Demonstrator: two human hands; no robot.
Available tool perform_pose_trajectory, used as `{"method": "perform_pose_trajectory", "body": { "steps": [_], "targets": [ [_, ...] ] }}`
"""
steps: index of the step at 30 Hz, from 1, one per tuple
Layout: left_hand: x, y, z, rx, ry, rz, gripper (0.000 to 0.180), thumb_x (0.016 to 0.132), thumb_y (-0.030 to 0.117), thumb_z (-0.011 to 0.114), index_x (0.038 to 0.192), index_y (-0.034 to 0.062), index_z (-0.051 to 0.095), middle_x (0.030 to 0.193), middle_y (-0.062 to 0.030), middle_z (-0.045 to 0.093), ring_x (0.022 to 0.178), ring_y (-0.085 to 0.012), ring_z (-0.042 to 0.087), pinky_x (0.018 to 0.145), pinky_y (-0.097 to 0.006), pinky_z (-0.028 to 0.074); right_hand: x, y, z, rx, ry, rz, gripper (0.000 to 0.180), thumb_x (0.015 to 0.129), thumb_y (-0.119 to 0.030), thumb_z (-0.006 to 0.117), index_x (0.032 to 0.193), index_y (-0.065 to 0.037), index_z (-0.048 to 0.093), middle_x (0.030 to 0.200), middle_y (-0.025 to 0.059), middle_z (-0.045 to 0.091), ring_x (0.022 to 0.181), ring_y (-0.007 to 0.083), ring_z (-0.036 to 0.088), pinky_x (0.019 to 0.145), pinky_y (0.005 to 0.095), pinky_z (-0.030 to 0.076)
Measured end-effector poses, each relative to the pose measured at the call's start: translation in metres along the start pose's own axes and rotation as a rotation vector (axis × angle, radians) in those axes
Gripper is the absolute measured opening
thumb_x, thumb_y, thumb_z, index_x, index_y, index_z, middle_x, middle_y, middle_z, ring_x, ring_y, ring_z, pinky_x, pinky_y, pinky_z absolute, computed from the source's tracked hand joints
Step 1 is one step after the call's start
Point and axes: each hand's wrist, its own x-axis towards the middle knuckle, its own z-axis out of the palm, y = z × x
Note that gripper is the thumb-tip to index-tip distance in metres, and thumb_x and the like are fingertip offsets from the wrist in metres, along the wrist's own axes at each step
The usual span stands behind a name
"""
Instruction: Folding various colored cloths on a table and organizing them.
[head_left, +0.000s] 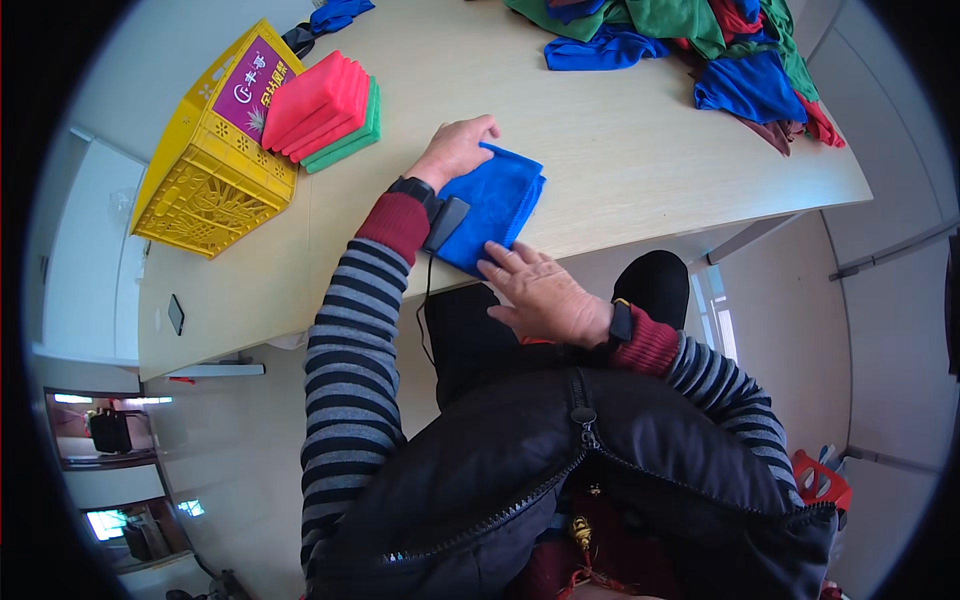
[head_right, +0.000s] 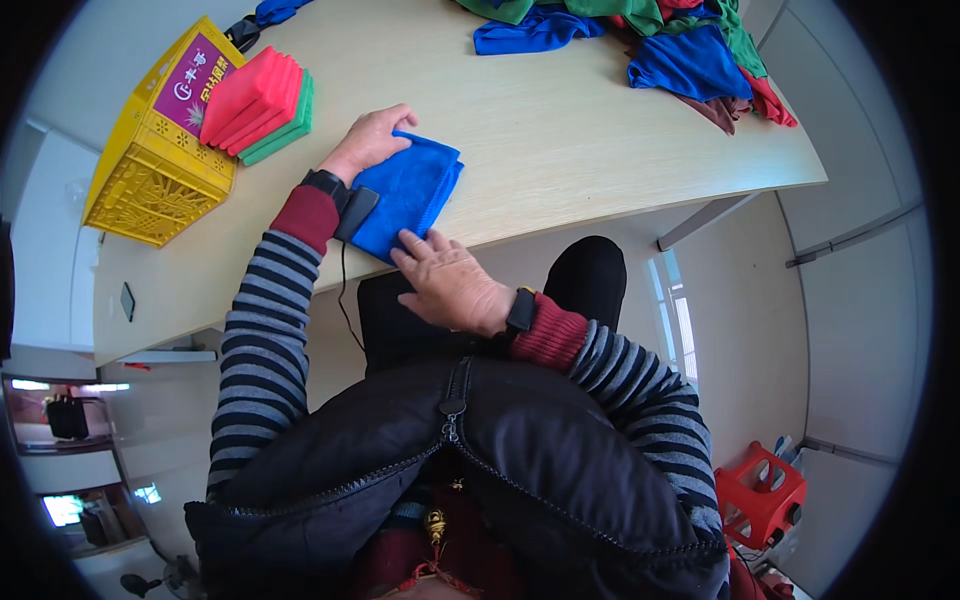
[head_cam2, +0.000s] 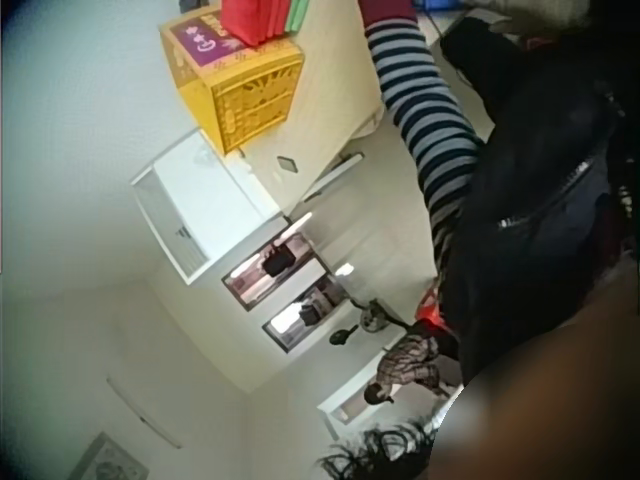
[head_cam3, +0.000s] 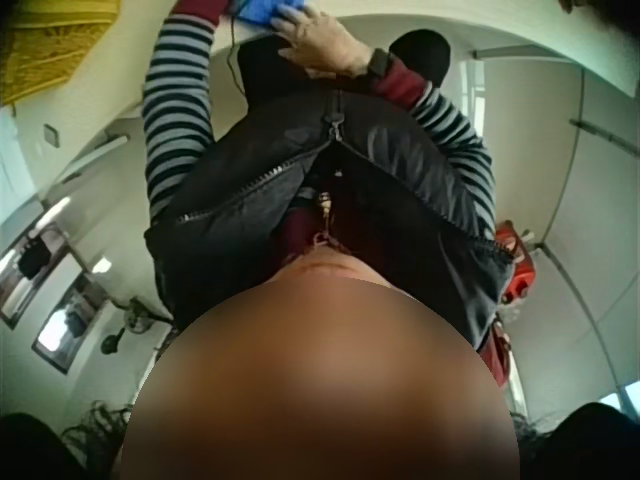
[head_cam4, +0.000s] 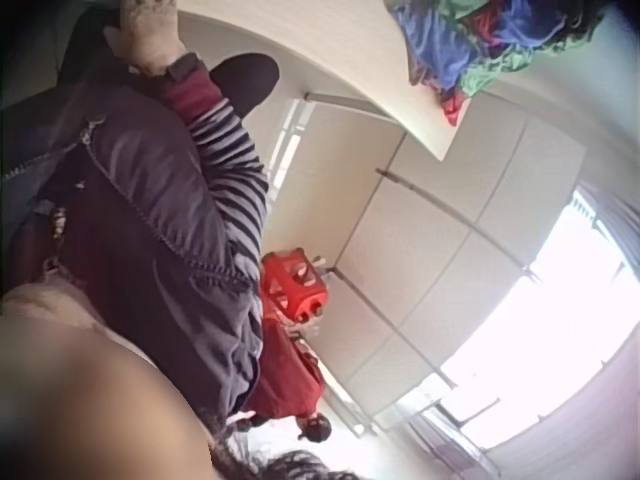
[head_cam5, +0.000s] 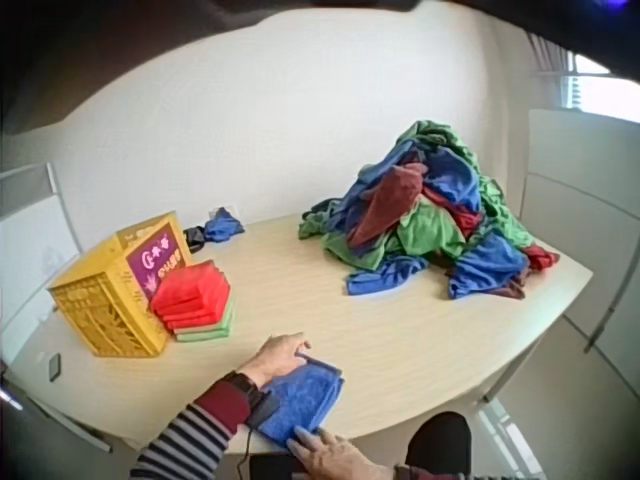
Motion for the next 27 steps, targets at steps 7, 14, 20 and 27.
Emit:
{"method": "perform_pose_trajectory", "body": {
  "steps": [7, 14, 20, 27],
  "targets": [
    [-0.044, 0.003, 0.0, 0.074, 0.391, 0.232, 0.038, 0.085, 0.013, 0.069, 0.121, 0.0033, 0.063, 0.12, -0.0178, 0.065, 0.116, -0.0357, 0.06, 0.103, -0.046, 0.045, 0.039, 0.012, -0.04, 0.531, -0.127, 0.139, 0.042, 0.094, -0.03, 0.066, 0.126, -0.003, 0.063, 0.136, 0.0175, 0.06, 0.111, 0.0359, 0.064, 0.095, 0.039, 0.053],
    [-0.144, 0.02, 0.071, 0.459, 0.361, -0.2, 0.061, 0.095, 0.028, 0.06, 0.146, 0.001, 0.042, 0.153, -0.0205, 0.04, 0.144, -0.0373, 0.035, 0.117, -0.055, 0.027, 0.086, 0.037, 0.012, -0.027, 0.194, -0.038, 0.056, 0.1, -0.04, 0.054, 0.145, -0.006, 0.049, 0.152, 0.0185, 0.045, 0.141, 0.0377, 0.042, 0.115, 0.0483, 0.035],
    [-0.159, 0.019, 0.079, 0.413, 0.327, -0.261, 0.069, 0.1, 0.04, 0.052, 0.154, 0.0016, 0.033, 0.159, -0.0209, 0.033, 0.149, -0.0365, 0.028, 0.122, -0.054, 0.018, 0.093, 0.046, 0.042, -0.086, 0.102, -0.028, 0.064, 0.102, -0.048, 0.047, 0.152, -0.008, 0.041, 0.158, 0.0178, 0.037, 0.149, 0.0385, 0.028, 0.12, 0.0534, 0.022],
    [-0.181, 0.019, 0.075, 0.396, 0.402, -0.27, 0.071, 0.102, 0.045, 0.049, 0.154, 0.0001, 0.032, 0.16, -0.0195, 0.031, 0.15, -0.0353, 0.026, 0.122, -0.055, 0.016, 0.082, 0.064, 0.035, -0.138, 0.134, 0.065, 0.066, 0.101, -0.049, 0.048, 0.153, -0.009, 0.039, 0.159, 0.0184, 0.036, 0.148, 0.0385, 0.03, 0.12, 0.053, 0.023]
  ]
}}
